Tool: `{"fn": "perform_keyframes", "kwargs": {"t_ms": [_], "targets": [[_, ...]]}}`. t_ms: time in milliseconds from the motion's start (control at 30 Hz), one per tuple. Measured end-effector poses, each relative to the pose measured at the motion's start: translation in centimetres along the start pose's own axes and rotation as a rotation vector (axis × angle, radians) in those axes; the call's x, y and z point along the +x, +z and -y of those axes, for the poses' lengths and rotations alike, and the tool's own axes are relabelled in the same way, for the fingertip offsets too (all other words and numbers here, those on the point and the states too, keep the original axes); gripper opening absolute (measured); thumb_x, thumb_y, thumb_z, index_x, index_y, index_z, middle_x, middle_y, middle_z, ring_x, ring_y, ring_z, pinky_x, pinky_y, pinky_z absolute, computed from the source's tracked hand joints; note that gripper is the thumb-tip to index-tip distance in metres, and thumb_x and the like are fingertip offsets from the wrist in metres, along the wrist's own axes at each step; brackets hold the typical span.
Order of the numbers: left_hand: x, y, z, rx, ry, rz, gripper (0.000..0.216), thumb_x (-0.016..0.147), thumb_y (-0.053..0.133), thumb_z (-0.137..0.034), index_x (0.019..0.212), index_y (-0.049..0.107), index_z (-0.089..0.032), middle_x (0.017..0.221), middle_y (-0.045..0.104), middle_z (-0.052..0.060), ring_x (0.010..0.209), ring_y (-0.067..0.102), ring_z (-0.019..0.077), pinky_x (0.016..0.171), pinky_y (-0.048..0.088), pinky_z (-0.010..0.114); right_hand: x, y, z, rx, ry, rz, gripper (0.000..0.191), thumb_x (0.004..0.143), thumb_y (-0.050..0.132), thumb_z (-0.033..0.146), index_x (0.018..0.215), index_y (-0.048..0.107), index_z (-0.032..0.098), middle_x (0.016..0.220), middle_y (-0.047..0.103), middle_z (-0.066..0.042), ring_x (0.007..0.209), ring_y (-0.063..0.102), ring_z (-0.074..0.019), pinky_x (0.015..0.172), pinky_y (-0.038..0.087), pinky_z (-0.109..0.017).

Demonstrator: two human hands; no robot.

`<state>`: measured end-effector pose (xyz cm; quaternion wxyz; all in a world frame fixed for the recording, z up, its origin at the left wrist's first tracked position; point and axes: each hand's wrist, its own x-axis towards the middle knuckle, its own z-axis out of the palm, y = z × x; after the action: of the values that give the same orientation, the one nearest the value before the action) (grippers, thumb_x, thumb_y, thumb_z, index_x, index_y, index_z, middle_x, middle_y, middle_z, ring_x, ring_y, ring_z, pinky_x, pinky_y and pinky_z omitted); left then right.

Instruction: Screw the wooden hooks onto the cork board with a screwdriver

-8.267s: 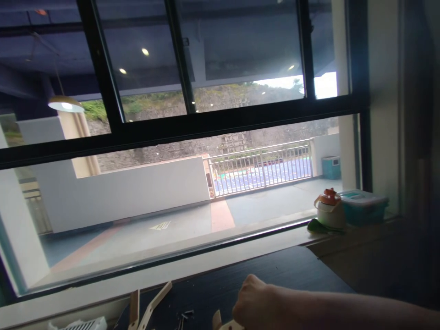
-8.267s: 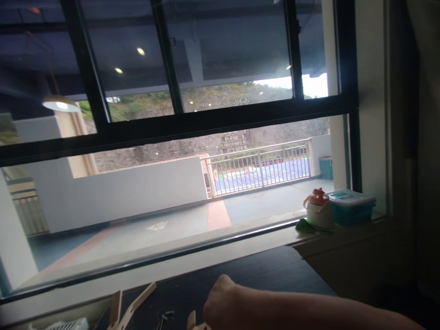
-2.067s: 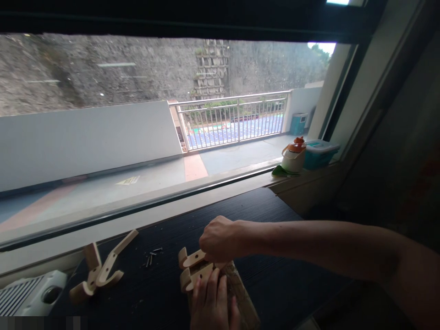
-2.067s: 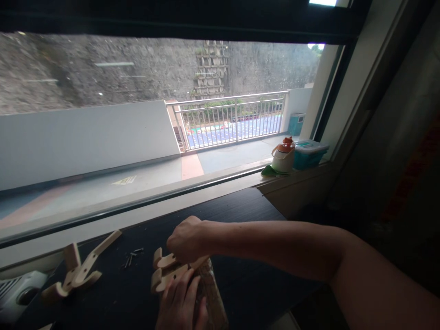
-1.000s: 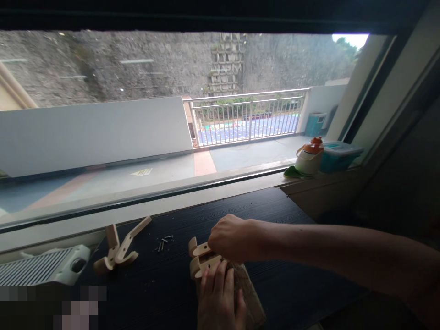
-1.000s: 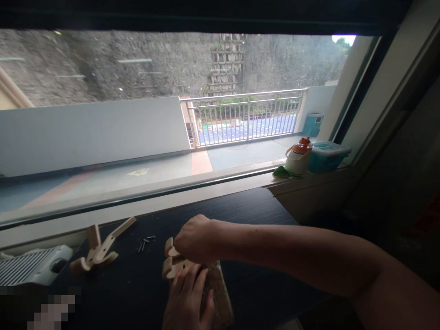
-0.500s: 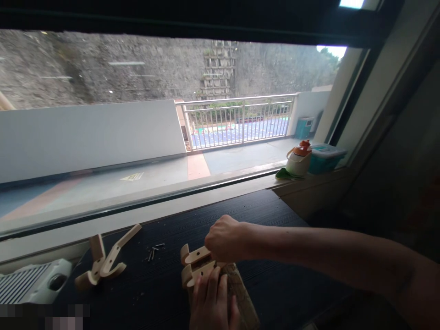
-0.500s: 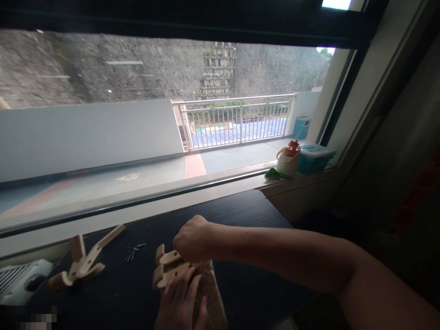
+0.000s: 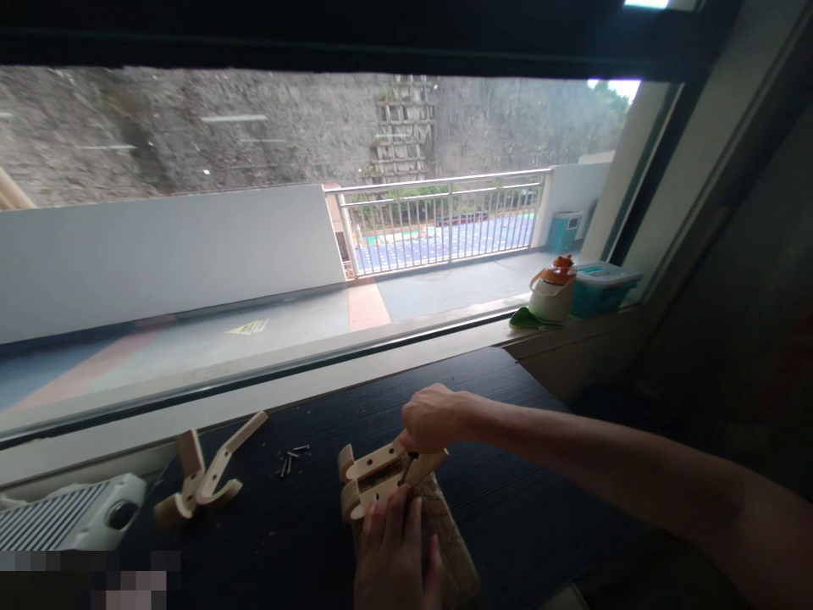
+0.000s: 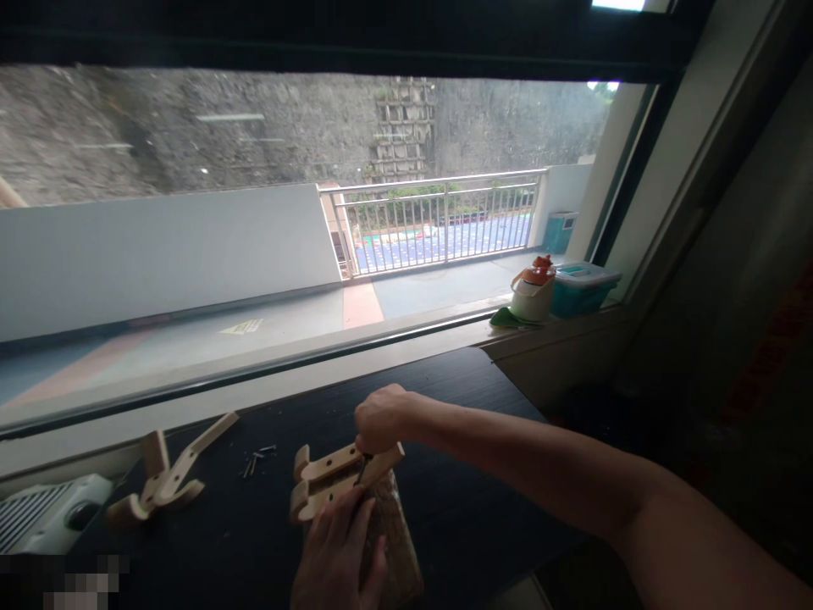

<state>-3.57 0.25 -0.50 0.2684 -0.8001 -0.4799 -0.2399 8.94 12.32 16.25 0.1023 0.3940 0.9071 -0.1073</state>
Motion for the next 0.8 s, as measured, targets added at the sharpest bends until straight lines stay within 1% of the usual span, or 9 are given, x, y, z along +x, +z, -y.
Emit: {"fn": "perform_keyframes", "kwargs": {"t_ms": [67,167,233,300,400,467,600,733,800], "targets": [[-0.3,0.1,-0.2,0.025,0.018,-0.012,0.038,0.076,0.055,-0.028,0.109,0.060,-0.012,0.114,0.065,0.012,0.104,0.060,0.0260,0.085,0.048,0.041,-1.4,0.0,-1.7,0.066,0.063,-0.057,0.030,0.075,0.056,0.038,0.070,0.069,0.012,0.068,0.067,-0.012,0.068,0.063,-0.0233,0.058,0.042,-0.029],[-1.3,0.1,-1.1,0.035,0.055,-0.059,0.045,0.077,0.054,-0.035,0.114,0.058,-0.009,0.117,0.064,0.013,0.109,0.058,0.0253,0.087,0.047,0.039,-3.6,1.0,-3.3,0.197,0.136,-0.219,0.045,0.089,0.036,0.044,0.079,0.069,0.015,0.068,0.066,-0.006,0.064,0.059,-0.0145,0.058,0.039,-0.024],[-2.0,0.1,-1.6,0.033,0.083,-0.071,0.050,0.077,0.053,-0.042,0.117,0.057,-0.011,0.118,0.065,0.012,0.110,0.058,0.0246,0.087,0.046,0.038,-4.4,2.7,-3.6,0.384,0.161,-0.315,0.047,0.091,0.032,0.043,0.079,0.067,0.014,0.066,0.064,-0.003,0.058,0.055,-0.0104,0.055,0.037,-0.022],[-2.5,0.1,-1.9,0.042,0.101,-0.054,0.054,0.077,0.052,-0.047,0.121,0.056,-0.016,0.119,0.065,0.009,0.109,0.058,0.0234,0.086,0.045,0.037,-4.7,4.9,-3.5,0.462,0.188,-0.367,0.050,0.093,0.028,0.042,0.084,0.066,0.012,0.068,0.064,-0.003,0.058,0.054,-0.0105,0.052,0.036,-0.021],[-2.8,0.1,-2.0,0.069,0.119,-0.026,0.057,0.076,0.051,-0.052,0.126,0.053,-0.023,0.119,0.066,0.005,0.108,0.058,0.0222,0.085,0.044,0.036,-4.6,8.2,-3.1,0.552,0.230,-0.463,0.048,0.089,0.036,0.050,0.098,0.065,0.013,0.078,0.066,-0.004,0.068,0.058,-0.0138,0.058,0.040,-0.023],[-2.7,0.1,-2.1,0.068,0.115,-0.023,0.056,0.076,0.052,-0.053,0.125,0.054,-0.025,0.119,0.066,0.005,0.109,0.058,0.0220,0.085,0.042,0.035,-4.4,9.8,-3.0,0.725,0.264,-0.573,0.045,0.081,0.050,0.051,0.096,0.067,0.013,0.078,0.067,-0.005,0.071,0.059,-0.0164,0.063,0.042,-0.025],[-2.6,0.0,-2.3,0.035,0.021,-0.037,0.052,0.075,0.055,-0.051,0.119,0.058,-0.026,0.119,0.065,0.006,0.111,0.055,0.0238,0.089,0.040,0.037,-3.9,11.3,-2.8,0.955,0.181,-0.577,0.034,0.079,0.054,0.040,0.093,0.068,0.013,0.081,0.068,-0.005,0.075,0.060,-0.0181,0.067,0.045,-0.027],[-2.5,-0.1,-2.0,0.070,0.119,-0.021,0.055,0.075,0.055,-0.050,0.123,0.055,-0.025,0.118,0.065,0.006,0.110,0.056,0.0223,0.087,0.040,0.035,-3.8,11.5,-2.6,1.010,0.170,-0.588,0.030,0.079,0.053,0.033,0.093,0.068,0.012,0.083,0.068,-0.005,0.077,0.060,-0.0184,0.070,0.046,-0.027],[-2.5,-0.1,-1.9,0.082,0.125,-0.021,0.055,0.075,0.054,-0.051,0.124,0.055,-0.025,0.118,0.065,0.006,0.110,0.056,0.0221,0.087,0.040,0.035,-3.8,11.5,-2.5,1.009,0.174,-0.590,0.030,0.078,0.053,0.033,0.093,0.068,0.012,0.082,0.068,-0.005,0.076,0.060,-0.0184,0.070,0.046,-0.028]]}}
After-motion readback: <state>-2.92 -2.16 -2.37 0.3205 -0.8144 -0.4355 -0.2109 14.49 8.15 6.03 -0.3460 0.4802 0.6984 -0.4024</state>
